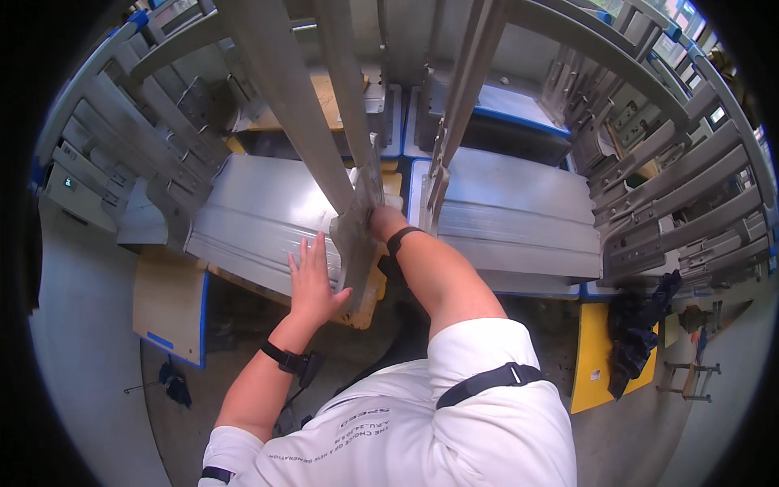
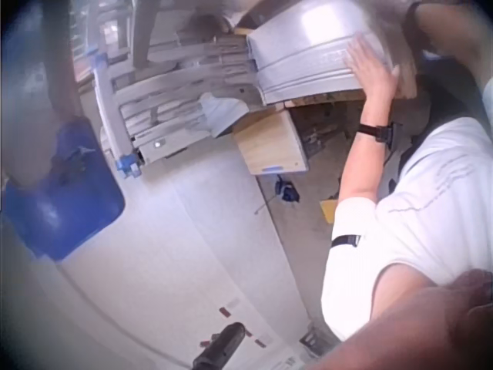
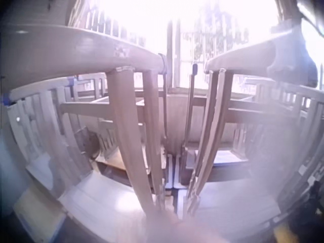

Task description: The recorder is assembling and moving metal and plastic components of student desks in a classroom.

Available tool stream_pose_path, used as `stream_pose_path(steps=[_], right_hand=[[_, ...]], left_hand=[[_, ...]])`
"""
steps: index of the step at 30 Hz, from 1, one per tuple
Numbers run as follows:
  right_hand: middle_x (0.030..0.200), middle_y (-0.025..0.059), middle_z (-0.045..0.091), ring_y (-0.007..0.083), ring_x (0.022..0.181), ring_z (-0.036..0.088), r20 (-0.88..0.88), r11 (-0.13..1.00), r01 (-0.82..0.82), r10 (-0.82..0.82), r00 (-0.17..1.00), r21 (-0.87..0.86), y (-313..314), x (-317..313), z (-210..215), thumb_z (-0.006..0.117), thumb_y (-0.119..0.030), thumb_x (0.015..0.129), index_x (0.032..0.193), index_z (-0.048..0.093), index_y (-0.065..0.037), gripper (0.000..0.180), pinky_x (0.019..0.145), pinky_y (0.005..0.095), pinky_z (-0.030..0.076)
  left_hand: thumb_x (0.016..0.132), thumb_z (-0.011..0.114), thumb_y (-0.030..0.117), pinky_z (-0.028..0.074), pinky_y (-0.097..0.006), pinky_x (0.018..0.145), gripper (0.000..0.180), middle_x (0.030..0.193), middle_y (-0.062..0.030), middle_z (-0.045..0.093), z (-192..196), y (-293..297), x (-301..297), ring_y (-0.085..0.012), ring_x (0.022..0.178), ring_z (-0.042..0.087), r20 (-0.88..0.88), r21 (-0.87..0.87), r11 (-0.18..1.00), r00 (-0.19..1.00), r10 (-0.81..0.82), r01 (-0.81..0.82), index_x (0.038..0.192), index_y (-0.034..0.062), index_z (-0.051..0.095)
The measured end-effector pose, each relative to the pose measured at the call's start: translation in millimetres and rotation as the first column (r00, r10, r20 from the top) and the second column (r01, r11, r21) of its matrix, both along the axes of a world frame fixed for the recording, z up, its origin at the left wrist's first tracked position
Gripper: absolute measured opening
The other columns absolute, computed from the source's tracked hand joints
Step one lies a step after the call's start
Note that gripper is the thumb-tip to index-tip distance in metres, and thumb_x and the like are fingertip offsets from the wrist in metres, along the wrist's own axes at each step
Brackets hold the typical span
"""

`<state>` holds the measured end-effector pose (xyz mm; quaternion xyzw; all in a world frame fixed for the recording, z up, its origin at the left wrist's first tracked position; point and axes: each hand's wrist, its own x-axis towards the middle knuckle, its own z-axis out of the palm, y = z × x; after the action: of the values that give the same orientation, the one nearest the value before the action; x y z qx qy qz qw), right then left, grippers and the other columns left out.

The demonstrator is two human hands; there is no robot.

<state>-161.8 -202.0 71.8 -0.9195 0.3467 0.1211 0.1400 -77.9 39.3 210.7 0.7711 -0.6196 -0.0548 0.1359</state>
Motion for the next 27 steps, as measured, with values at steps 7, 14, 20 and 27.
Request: stream_pose_path(steps=[7,14,20,27], right_hand=[[0.101,0.0166,0.067,0.0323,0.094,0.065,-0.058,0.991,-0.131,0.128,0.990,-0.042,45,-21,0,0.054,-0.018,0.081,0.094,0.071,-0.004,0.025,0.081,0.0387,0.052],[0.089,0.0138,0.067,0.0317,0.086,0.065,0.296,0.988,0.129,-0.099,0.950,-0.083,67,-45,-33,0.060,-0.012,0.075,0.086,0.070,-0.011,0.015,0.074,0.0401,0.053],[0.083,0.0157,0.065,0.0330,0.079,0.064,0.408,0.906,0.412,-0.414,0.814,0.097,96,-37,-5,0.060,-0.009,0.072,0.080,0.071,-0.011,0.013,0.071,0.0428,0.052],[0.077,0.0111,0.065,0.0312,0.077,0.065,0.466,0.908,0.384,-0.271,0.842,-0.168,98,-45,-22,0.059,-0.007,0.069,0.071,0.069,-0.011,0.011,0.069,0.0428,0.051]], left_hand=[[0.063,0.081,0.031,0.016,-0.060,0.108,0.115,0.146,-0.0177,0.025,4,49,-1,-0.0400,0.138,0.018,0.004,0.023,1.000,1.000,-0.002,0.001,0.146,0.0012,0.006],[0.067,0.079,0.037,0.019,-0.053,0.110,0.112,0.144,-0.0196,0.030,-6,60,-3,-0.0354,0.137,0.025,-0.048,-0.017,0.998,0.997,0.057,-0.058,0.145,-0.0028,0.009],[0.063,0.082,0.033,0.020,-0.052,0.110,0.114,0.144,-0.0154,0.034,-10,67,-5,-0.0334,0.137,0.026,-0.068,0.011,0.990,0.988,0.139,-0.139,0.145,-0.0002,0.010],[0.065,0.080,0.037,0.020,-0.049,0.111,0.110,0.148,-0.0155,0.027,-3,52,-13,-0.0327,0.137,0.026,-0.037,0.087,0.984,0.987,0.159,-0.155,0.145,0.0011,0.013]])
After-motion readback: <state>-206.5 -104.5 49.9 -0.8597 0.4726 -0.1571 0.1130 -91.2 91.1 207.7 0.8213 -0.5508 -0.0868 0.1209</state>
